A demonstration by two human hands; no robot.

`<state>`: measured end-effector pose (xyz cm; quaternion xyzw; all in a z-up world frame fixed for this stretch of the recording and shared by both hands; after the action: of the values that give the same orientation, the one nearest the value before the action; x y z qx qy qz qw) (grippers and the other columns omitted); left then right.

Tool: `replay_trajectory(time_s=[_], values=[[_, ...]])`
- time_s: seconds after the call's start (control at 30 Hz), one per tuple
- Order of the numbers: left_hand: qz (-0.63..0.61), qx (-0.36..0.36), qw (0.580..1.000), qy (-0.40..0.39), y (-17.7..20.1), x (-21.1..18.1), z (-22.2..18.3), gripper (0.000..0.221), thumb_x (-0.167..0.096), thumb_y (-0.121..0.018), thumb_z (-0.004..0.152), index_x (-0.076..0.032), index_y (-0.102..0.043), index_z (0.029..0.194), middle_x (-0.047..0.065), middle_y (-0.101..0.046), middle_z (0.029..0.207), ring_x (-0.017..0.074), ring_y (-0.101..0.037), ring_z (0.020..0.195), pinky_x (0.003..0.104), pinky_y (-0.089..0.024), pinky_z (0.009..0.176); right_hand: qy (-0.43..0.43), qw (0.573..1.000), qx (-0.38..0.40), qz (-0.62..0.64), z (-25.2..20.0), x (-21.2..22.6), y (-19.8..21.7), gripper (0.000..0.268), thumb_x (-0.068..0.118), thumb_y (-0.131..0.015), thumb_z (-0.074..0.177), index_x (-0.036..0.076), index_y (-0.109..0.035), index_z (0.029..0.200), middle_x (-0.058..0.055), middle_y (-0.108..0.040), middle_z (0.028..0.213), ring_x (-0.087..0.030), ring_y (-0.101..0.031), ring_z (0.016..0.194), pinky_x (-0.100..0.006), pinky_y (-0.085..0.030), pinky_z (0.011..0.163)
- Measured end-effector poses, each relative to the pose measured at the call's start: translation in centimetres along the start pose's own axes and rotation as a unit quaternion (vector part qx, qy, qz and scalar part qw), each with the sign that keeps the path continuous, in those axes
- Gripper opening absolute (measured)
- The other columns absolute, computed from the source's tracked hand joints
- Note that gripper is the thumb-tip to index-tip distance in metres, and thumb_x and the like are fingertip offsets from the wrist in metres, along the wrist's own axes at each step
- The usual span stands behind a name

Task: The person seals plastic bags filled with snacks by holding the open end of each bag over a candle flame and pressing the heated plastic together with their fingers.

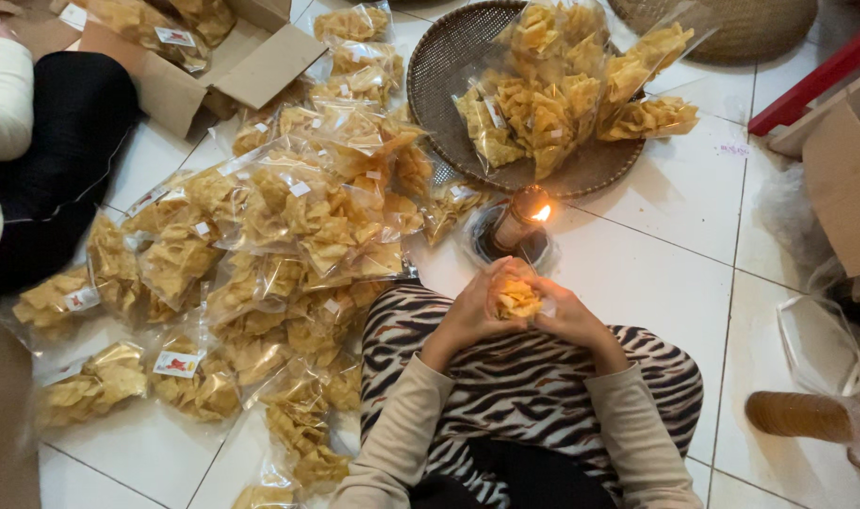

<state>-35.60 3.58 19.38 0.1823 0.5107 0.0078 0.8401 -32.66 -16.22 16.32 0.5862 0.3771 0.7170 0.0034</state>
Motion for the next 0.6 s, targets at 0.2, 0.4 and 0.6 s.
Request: replay_trajectory(time_s=[0.2,0.4,0.6], values=[[0.028,-0.068,0.997,0.038,-0.1,1.4,-0.1,0.085,-0.034,-0.092,0.073,-0.005,-0.047,0.139,0.016,-0.065,0.131,0.0323,-0.065,0.122,0.039,-0.053,0.103,0.071,0.994,-0.04,0.067,-0.1,1.8,0.4,0.056,0.006,-0.065,0.087,0.003,-0.054,0.141,-0.012,-0.062,0.14,-0.022,-0.059,0.129,-0.037,-0.046,0.108],[0.025,-0.079,0.994,0.077,-0.1,2.1,-0.2,0.08,-0.032,-0.093,0.072,-0.005,-0.049,0.133,0.017,-0.065,0.125,0.0318,-0.066,0.116,0.038,-0.055,0.098,0.112,0.981,-0.156,0.034,-0.4,2.1,0.7,0.028,0.01,-0.069,0.093,0.003,-0.068,0.121,-0.012,-0.067,0.126,-0.025,-0.062,0.121,-0.038,-0.048,0.106],[0.023,-0.011,0.997,0.079,-0.4,2.5,-0.1,0.078,-0.03,-0.092,0.071,-0.004,-0.05,0.132,0.016,-0.064,0.125,0.0308,-0.067,0.115,0.038,-0.054,0.097,0.095,0.98,-0.169,-0.041,-0.2,2.2,-0.1,0.014,0.012,-0.072,0.093,0.003,-0.075,0.103,-0.01,-0.07,0.106,-0.023,-0.067,0.101,-0.035,-0.053,0.09]])
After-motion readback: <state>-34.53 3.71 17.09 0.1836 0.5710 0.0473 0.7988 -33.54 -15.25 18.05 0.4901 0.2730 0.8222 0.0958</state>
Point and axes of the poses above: each hand's wrist, its own z-axis towards the middle knuckle, its own y-axis out of the back of the hand, x = y × z, the point moved 5 cm from there along z, towards the middle knuckle
